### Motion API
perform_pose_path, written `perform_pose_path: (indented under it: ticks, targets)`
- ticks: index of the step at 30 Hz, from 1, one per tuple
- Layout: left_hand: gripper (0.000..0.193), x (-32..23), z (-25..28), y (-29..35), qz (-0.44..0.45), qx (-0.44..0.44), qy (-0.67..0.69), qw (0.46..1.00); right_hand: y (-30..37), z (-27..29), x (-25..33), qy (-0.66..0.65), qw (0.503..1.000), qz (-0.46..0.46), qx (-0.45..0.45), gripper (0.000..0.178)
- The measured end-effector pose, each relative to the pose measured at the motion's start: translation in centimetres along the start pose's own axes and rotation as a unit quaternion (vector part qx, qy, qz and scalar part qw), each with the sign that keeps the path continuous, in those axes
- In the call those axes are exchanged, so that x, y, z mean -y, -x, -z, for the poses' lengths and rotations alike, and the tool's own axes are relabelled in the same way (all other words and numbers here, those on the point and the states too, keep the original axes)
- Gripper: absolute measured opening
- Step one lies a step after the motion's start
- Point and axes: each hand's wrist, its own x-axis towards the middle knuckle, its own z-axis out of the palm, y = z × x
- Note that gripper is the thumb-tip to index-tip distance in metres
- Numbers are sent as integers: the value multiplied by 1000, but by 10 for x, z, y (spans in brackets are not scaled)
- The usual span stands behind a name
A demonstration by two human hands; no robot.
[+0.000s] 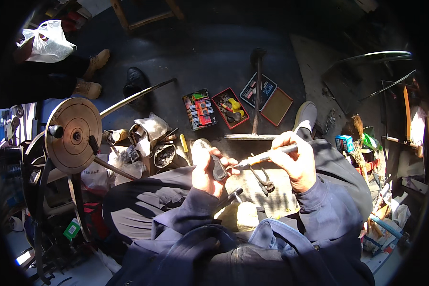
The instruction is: The person sits on the floor and uses a screwdriver to open a remote control, removes the battery, and then reassembles the remote. The person handles the remote, screwdriver, and battery throughout the clip.
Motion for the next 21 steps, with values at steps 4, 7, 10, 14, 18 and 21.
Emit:
perform_pose_path:
  ticks: [4, 7, 10, 14, 18, 21]
  targets:
    - [37, -2, 1, -1, 9, 4, 0, 1000, 0, -11, -4, 46, 997, -47, 32, 19]
    - [36, -1, 6, 0, 3, 10, -16, 1000, 6, -21, -4, 120, 990, -45, 62, 13]
    - [32, 0, 10, -1, 5, 26, -1, 1000, 13, -36, -9, 153, 981, -30, 115, 10]
    - [27, 3, 11, 0, 13, 53, 33, 998, 18, -59, -27, 251, 950, 107, 149, 13]
    - [25, 3, 10, 1, 24, 36, 24, 999, 17, -65, -45, 314, 917, 192, 153, 20]
    - [26, 7, 9, 2, 5, 37, 38, 999, 15, -64, -53, 358, 899, 198, 158, 21]
